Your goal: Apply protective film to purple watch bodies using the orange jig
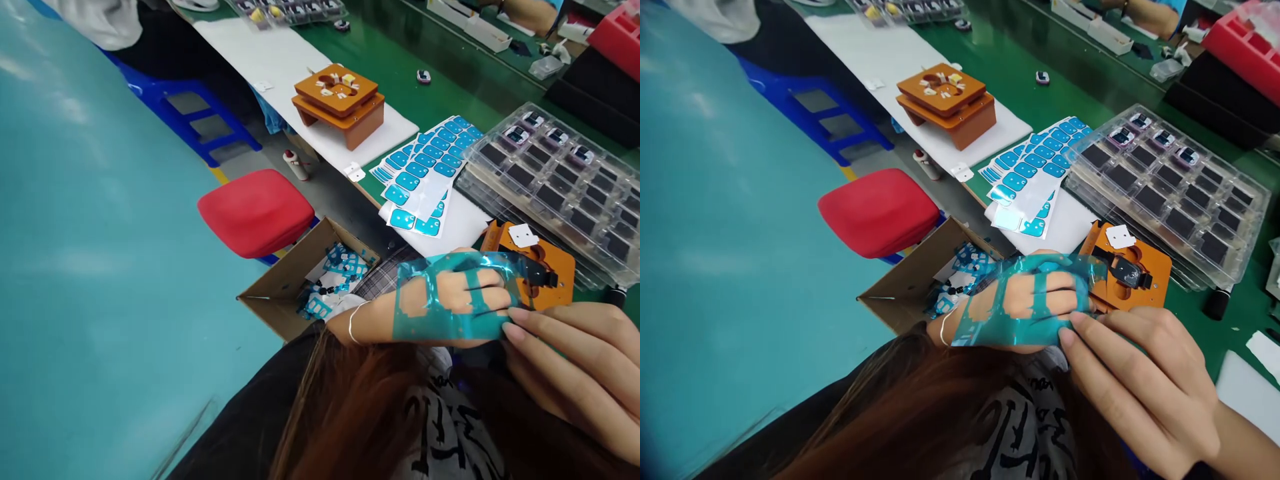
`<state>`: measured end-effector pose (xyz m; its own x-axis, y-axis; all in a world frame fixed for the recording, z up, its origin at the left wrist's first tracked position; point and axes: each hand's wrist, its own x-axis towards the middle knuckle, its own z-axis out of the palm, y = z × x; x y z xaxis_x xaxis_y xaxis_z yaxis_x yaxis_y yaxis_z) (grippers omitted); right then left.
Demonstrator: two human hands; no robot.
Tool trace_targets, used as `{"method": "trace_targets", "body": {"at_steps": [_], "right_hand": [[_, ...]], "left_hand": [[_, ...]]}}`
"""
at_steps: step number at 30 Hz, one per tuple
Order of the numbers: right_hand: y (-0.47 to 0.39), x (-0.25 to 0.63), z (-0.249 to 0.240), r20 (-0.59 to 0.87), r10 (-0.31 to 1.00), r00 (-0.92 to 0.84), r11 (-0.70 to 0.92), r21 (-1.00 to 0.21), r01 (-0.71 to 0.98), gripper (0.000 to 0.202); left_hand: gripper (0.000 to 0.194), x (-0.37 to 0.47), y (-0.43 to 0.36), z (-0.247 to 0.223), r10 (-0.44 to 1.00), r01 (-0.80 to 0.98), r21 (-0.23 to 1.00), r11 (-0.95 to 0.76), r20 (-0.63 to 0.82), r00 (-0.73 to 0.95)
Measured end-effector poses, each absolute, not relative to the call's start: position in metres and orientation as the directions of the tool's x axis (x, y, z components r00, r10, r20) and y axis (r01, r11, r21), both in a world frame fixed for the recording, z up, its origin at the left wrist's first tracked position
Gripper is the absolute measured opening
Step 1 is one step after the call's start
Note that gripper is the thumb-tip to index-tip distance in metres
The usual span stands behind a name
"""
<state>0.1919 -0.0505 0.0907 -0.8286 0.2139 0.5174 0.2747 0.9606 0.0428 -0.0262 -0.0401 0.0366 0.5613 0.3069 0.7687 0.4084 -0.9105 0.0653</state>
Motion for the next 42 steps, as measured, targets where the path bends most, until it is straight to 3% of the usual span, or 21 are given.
{"method": "trace_targets", "body": {"at_steps": [6, 10, 13, 16, 20, 26, 31, 37, 42], "right_hand": [[-0.055, 0.189, 0.100, 0.515, 0.240, -0.823, 0.959, 0.005, 0.283, 0.027], [-0.053, 0.185, 0.110, 0.478, 0.225, -0.849, 0.964, 0.019, 0.266, 0.016], [-0.054, 0.185, 0.112, 0.469, 0.235, -0.852, 0.964, 0.000, 0.266, 0.016], [-0.060, 0.187, 0.104, 0.436, 0.288, -0.852, 0.955, -0.069, 0.288, 0.028], [-0.073, 0.191, 0.088, 0.534, 0.389, -0.751, 0.915, -0.127, 0.383, 0.043], [-0.077, 0.193, 0.083, 0.514, 0.366, -0.776, 0.925, -0.109, 0.364, 0.042], [-0.074, 0.195, 0.086, 0.484, 0.305, -0.820, 0.943, -0.036, 0.330, 0.035], [-0.065, 0.195, 0.084, 0.493, 0.218, -0.842, 0.958, 0.057, 0.282, 0.033], [-0.064, 0.195, 0.085, 0.480, 0.202, -0.854, 0.963, 0.061, 0.262, 0.032]], "left_hand": [[0.024, -0.023, -0.043, 0.036, 0.327, 0.422, 0.057, -0.905, 0.729, 0.602], [0.015, -0.018, -0.040, 0.034, 0.370, 0.431, 0.082, -0.899, 0.669, 0.644], [0.019, -0.013, -0.035, 0.028, 0.337, 0.408, 0.079, -0.909, 0.716, 0.611], [0.022, -0.011, -0.034, 0.026, 0.324, 0.381, 0.084, -0.921, 0.709, 0.626], [0.020, -0.014, -0.037, 0.033, 0.382, 0.370, 0.158, -0.916, 0.625, 0.680], [0.026, -0.013, -0.039, 0.030, 0.362, 0.380, 0.114, -0.918, 0.634, 0.683], [0.020, -0.004, -0.039, 0.016, 0.366, 0.446, 0.091, -0.890, 0.726, 0.583], [0.015, 0.000, -0.029, 0.003, 0.323, 0.330, 0.115, -0.937, 0.647, 0.691], [0.018, -0.009, -0.035, 0.013, 0.326, 0.348, 0.114, -0.931, 0.692, 0.645]]}}
